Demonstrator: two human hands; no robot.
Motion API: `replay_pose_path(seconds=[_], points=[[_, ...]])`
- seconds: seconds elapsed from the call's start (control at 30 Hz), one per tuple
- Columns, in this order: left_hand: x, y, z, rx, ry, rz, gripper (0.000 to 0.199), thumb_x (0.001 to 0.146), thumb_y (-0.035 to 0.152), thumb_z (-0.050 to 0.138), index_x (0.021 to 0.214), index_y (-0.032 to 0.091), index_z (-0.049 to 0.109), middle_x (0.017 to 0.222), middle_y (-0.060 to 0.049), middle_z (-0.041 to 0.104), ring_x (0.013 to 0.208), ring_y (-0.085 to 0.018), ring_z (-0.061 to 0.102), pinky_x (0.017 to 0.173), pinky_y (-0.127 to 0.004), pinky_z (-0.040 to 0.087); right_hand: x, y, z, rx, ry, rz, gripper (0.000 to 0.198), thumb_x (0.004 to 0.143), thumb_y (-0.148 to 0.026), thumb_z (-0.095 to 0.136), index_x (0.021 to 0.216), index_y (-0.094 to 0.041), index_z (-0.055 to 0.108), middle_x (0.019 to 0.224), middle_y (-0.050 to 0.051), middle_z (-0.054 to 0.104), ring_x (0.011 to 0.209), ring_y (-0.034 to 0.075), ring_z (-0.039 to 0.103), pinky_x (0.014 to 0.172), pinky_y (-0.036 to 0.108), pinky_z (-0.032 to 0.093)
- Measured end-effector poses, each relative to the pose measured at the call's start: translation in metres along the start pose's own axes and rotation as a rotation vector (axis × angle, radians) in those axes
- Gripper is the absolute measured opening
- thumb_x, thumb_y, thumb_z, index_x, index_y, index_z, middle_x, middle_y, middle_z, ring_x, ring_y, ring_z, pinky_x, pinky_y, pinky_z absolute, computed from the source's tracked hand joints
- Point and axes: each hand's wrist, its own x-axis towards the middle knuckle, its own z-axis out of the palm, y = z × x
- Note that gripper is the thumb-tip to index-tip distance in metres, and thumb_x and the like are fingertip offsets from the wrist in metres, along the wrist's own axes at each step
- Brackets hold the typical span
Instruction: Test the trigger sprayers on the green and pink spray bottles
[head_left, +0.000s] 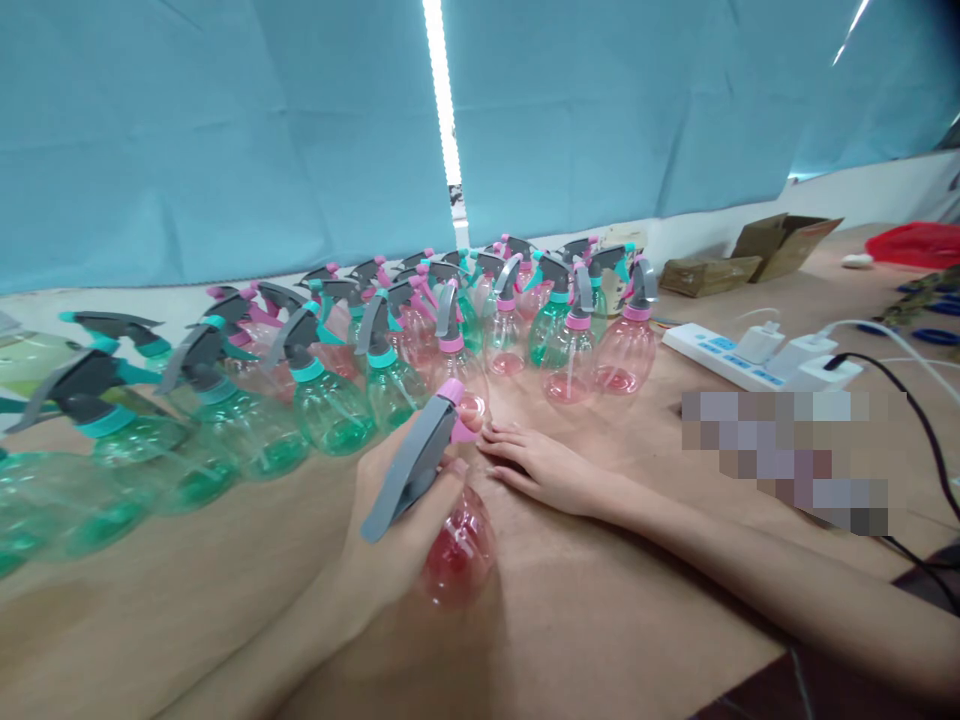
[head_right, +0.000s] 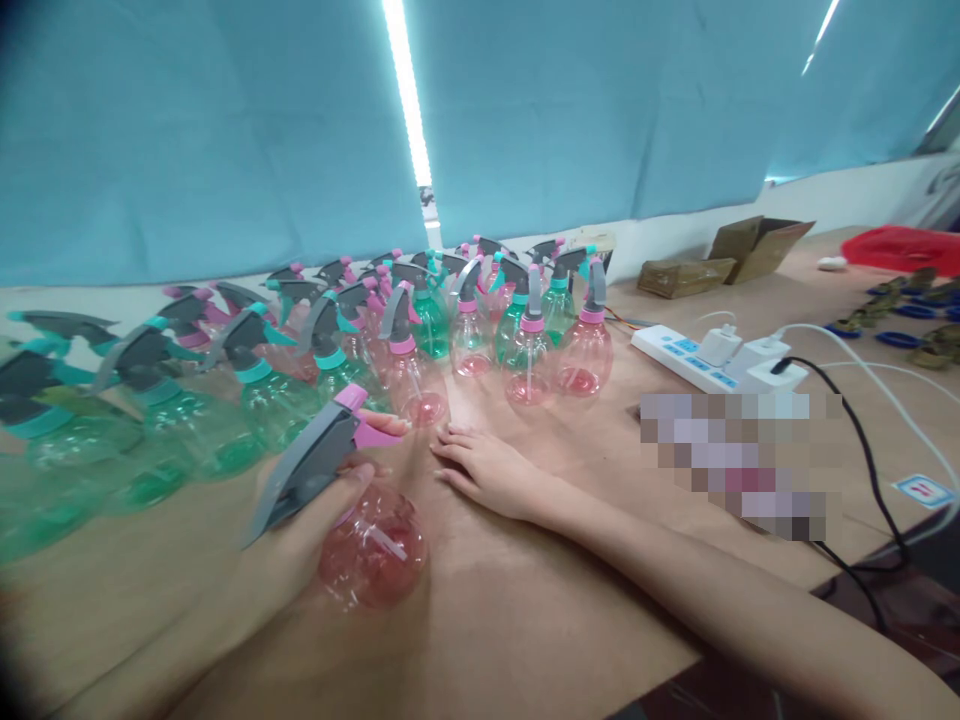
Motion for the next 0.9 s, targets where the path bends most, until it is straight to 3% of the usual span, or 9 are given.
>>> replay_pose_path(seconds=[0.53, 0.9], points=[[-0.0011, -0.0036, 0.0001, 0.016, 0.021, 0.062, 0.014, 0.081, 0.029, 0.054, 0.071, 0.023, 0.046, 0.066, 0.003, 0.055, 0.059, -0.014, 0.054, 0.056, -0.028, 0.045, 0.0005, -0.0021, -0.0016, -0.006, -0.007, 0.011, 0.038, 0.1, -0.034, 0.044, 0.131, -0.017, 0.059, 0.14, 0.013, 0.056, 0.134, 0.026, 0.048, 0.112, 0.047, 0.039], [0.0004, -0.0016, -0.0003, 0.021, 0.009, 0.03, 0.015, 0.08, 0.031, 0.054, 0.071, 0.023, 0.045, 0.066, 0.003, 0.054, 0.063, -0.016, 0.056, 0.058, -0.029, 0.045, 0.0013, -0.0018, -0.0016, -0.035, -0.018, 0.007, 0.037, 0.1, -0.033, 0.045, 0.131, -0.018, 0.059, 0.14, 0.012, 0.056, 0.134, 0.025, 0.048, 0.112, 0.046, 0.04]])
